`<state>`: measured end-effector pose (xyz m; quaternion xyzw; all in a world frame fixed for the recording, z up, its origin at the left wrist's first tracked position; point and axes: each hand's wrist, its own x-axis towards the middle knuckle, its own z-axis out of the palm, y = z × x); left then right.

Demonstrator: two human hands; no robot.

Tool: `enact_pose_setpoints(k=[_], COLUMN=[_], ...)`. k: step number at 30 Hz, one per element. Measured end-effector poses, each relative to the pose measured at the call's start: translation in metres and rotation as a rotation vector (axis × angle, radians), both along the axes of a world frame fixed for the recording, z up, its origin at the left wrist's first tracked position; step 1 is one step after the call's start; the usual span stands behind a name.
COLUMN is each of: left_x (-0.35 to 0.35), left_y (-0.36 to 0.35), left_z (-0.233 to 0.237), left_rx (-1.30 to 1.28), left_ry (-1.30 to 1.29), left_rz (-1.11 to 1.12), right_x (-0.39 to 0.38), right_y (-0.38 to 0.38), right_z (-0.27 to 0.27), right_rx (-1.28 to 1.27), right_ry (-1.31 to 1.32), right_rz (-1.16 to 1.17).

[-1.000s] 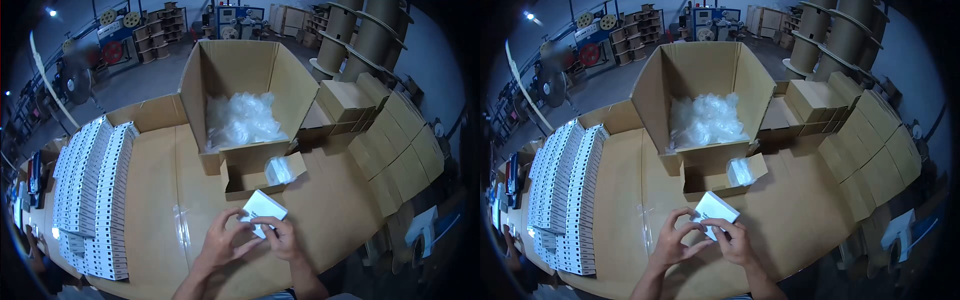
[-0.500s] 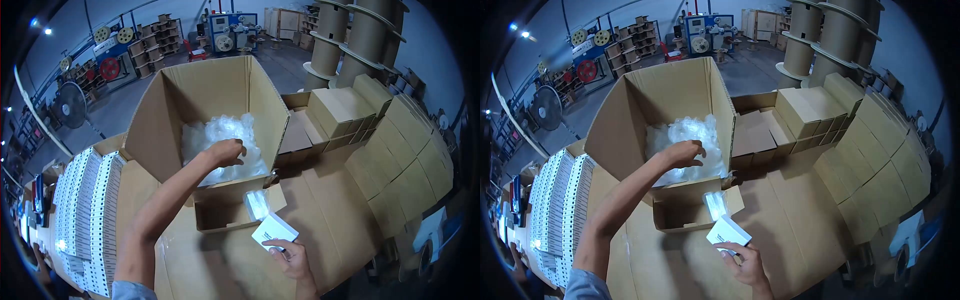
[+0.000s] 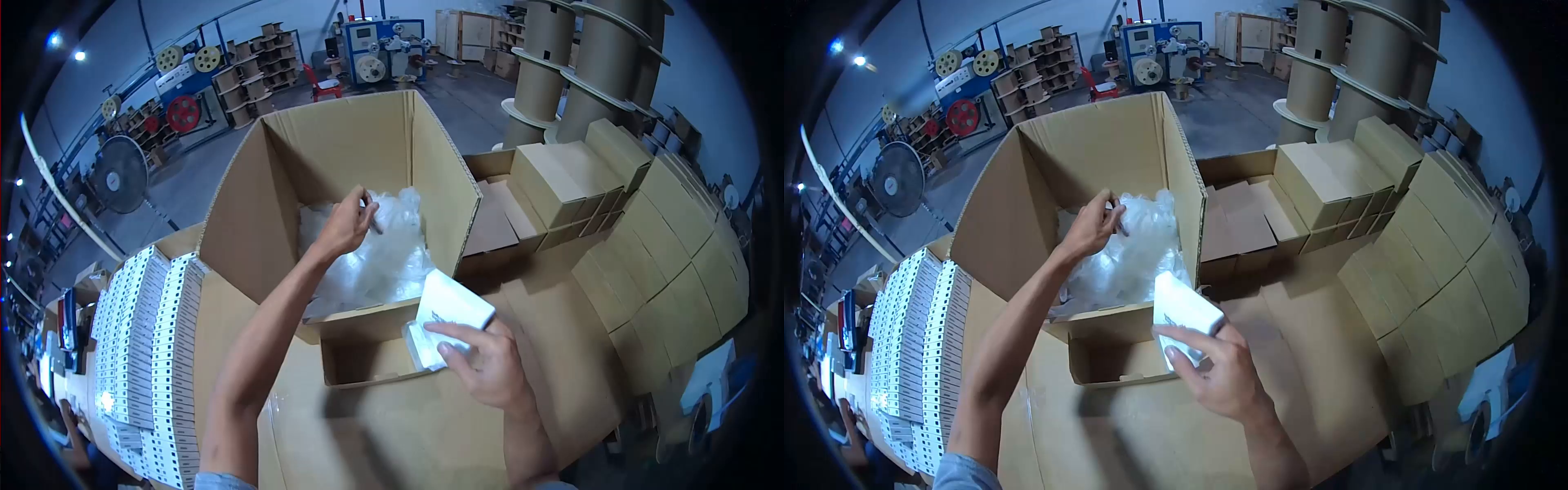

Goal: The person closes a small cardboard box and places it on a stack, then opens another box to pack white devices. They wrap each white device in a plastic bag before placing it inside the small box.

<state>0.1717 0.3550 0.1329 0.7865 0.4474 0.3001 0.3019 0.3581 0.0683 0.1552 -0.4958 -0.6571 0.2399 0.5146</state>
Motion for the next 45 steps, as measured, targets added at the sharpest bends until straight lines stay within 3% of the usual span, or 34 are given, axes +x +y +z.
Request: enact_pose_setpoints(k=[3,7,8,11,12,15,16,19,21,23,25,27,30,33,34,38,41,45], left_x=[-0.006,-0.017,-0.020,-0.031,-0.035,-0.049,-0.050,-0.066,-0.079,-0.084,-0.077,-0.067,-0.059,-0.070,-0.071,-0.089,-0.096,-0.098], left_y=[-0.002,-0.020,-0.023,-0.050,-0.057,-0.095,-0.104,-0.130,-0.157,-0.190,-0.235,-0.286,-0.332,-0.368,-0.379,-0.418,-0.439,-0.453], left_z=[-0.001,0.019,0.022,0.043,0.046,0.060,0.061,0.059,0.050,0.028,0.008,-0.003,-0.027,-0.050,-0.053,-0.071,-0.082,-0.098], left_rx=[-0.095,-0.060,-0.038,0.019,0.070,0.074,0.140,0.194,-0.037,-0.282,-0.392,-0.184,-0.236,-0.331,-0.328,-0.473,-0.504,-0.447], left_ry=[-0.582,-0.928,-0.983,-0.979,-0.903,-0.717,-0.701,-0.752,-0.898,-1.263,-1.240,-0.846,-0.899,-0.796,-0.776,-0.675,-0.700,-0.748], left_rz=[-0.029,-0.069,-0.087,-0.088,-0.083,-0.058,-0.054,0.030,0.105,-0.119,-0.067,-0.025,0.074,0.099,0.101,0.110,0.153,0.213], right_x=[-0.004,-0.027,-0.035,-0.043,-0.043,-0.043,-0.048,-0.052,-0.061,-0.072,-0.082,-0.091,-0.093,-0.097,-0.096,-0.082,-0.086,-0.105], right_y=[0.031,0.077,0.078,0.118,0.129,0.125,0.123,0.088,0.060,0.025,-0.007,-0.035,-0.079,-0.111,-0.124,-0.145,-0.152,-0.180], right_z=[0.006,0.011,0.026,0.017,0.017,0.029,0.022,0.016,-0.002,-0.011,-0.019,-0.037,-0.062,-0.078,-0.077,-0.104,-0.100,-0.126], right_rx=[0.111,0.279,0.061,0.301,0.309,-0.053,0.067,0.084,0.104,0.148,0.118,0.124,-0.034,-0.044,-0.204,-0.229,-0.178,-0.330], right_ry=[-0.085,-0.036,0.006,-0.138,-0.036,0.264,0.261,0.143,0.222,0.180,0.185,0.205,0.198,0.517,0.662,0.528,0.754,0.723], right_rz=[-0.039,-0.217,-0.246,-0.365,-0.288,0.073,0.044,-0.032,-0.118,-0.267,-0.316,-0.337,-0.284,-0.024,0.015,-0.120,-0.191,-0.023])
